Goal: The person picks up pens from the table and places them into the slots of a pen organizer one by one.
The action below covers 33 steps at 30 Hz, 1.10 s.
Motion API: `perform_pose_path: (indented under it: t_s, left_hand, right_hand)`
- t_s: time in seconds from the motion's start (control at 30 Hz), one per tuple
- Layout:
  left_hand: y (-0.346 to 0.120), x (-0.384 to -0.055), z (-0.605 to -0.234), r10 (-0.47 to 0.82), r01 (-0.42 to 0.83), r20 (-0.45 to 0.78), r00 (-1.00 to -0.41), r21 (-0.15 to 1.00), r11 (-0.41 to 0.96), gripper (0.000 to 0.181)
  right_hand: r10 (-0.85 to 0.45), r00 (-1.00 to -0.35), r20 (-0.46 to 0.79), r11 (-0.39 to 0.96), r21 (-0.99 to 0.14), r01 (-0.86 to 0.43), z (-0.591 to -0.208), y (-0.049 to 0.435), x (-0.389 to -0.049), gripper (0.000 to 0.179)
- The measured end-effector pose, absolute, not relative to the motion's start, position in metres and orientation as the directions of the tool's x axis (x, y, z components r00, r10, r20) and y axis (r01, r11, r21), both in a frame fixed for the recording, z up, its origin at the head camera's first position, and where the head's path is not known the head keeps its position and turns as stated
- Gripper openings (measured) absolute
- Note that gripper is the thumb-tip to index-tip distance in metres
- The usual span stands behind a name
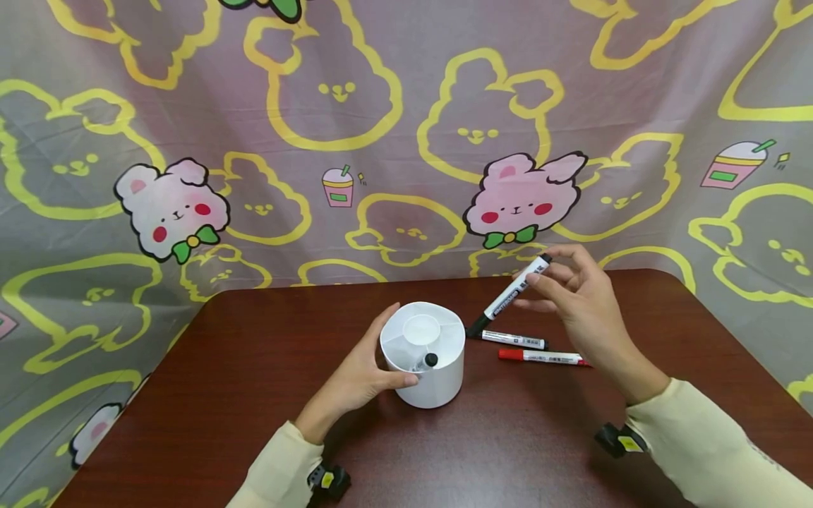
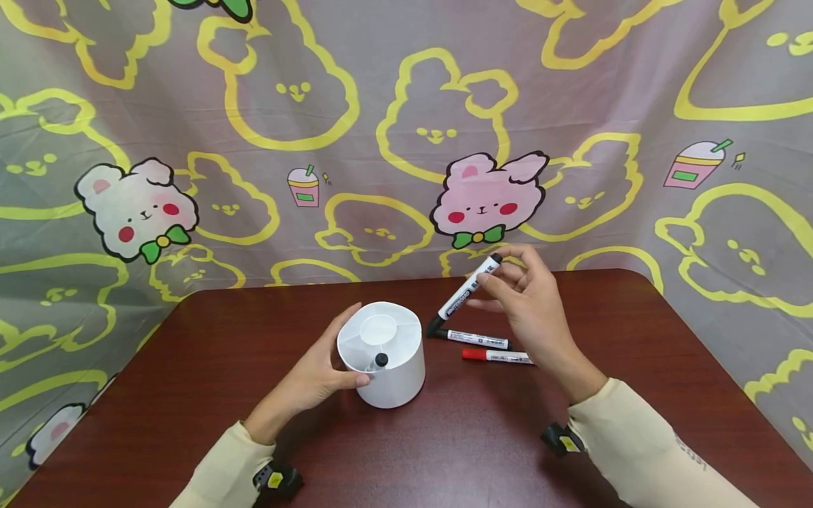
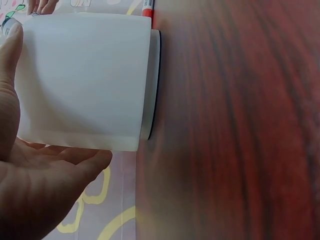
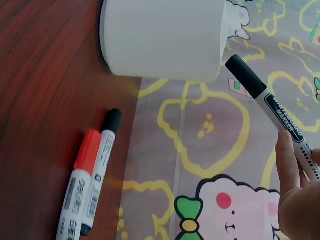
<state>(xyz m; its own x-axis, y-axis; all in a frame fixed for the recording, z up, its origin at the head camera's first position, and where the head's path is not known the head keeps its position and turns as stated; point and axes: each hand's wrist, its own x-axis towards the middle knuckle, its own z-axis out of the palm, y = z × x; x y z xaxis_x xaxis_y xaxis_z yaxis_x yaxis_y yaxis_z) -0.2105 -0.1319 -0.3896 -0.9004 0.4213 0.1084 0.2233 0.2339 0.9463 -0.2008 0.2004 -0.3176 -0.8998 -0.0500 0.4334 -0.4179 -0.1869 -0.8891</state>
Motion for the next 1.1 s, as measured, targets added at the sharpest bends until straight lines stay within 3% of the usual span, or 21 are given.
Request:
perform_pose_path:
  t_s: [0.57, 1.1]
  left_hand:
    - [-0.129, -0.209, -0.391, 0.429, 0.229, 0.133, -0.894, 0.956, 0.182, 0.121]
    - [-0.134, -0.210, -0.386, 0.424, 0.247, 0.101, -0.900, 0.920, 0.304, 0.112]
  right_hand:
    - [-0.065, -0.914, 0.401, -0.172, -0.906, -0.386, -0.320, 0.173, -0.204, 0.020]
    - [-0.118, -0.939, 0.323, -0.066, -0.946, -0.317, -0.331, 0.154, -0.208, 0.021]
